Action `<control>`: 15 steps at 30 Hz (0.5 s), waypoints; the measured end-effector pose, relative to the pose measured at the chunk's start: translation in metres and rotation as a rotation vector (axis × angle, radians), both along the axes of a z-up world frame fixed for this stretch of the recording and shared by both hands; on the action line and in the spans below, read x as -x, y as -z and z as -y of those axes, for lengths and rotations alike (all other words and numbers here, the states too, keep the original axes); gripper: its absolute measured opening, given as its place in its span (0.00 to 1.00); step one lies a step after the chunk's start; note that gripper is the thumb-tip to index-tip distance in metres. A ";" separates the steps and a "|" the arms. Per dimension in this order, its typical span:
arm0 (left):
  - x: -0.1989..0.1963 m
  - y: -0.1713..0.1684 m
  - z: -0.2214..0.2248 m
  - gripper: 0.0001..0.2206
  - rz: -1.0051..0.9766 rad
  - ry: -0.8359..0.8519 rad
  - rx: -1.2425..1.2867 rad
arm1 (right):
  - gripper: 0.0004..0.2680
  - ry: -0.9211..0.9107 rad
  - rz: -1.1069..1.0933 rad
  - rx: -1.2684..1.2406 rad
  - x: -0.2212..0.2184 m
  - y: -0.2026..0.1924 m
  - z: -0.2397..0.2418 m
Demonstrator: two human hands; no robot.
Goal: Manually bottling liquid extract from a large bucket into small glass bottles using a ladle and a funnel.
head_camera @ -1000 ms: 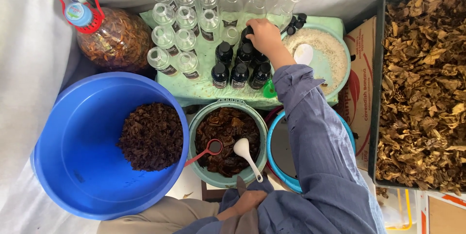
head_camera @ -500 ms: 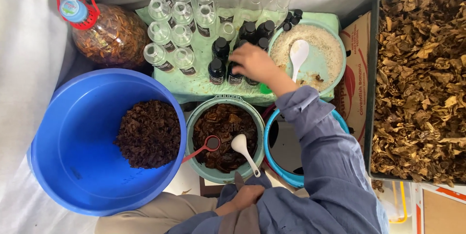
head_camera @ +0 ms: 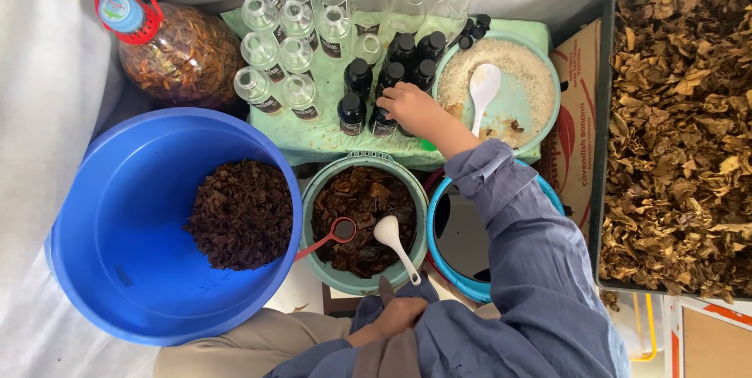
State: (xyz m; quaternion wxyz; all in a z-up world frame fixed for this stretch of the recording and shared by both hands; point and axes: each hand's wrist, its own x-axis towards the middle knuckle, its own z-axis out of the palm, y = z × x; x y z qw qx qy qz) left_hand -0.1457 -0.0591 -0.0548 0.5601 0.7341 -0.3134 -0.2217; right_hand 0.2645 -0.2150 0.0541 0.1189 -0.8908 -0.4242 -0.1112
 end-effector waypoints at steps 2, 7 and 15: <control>0.000 -0.001 0.001 0.07 0.002 -0.017 -0.001 | 0.10 0.000 0.003 -0.004 0.000 0.000 0.000; -0.003 -0.008 0.000 0.09 -0.008 -0.011 -0.014 | 0.10 0.001 0.009 0.023 -0.003 0.000 0.001; -0.005 -0.013 -0.002 0.07 -0.070 0.013 0.007 | 0.12 -0.012 -0.020 0.018 0.000 -0.007 0.002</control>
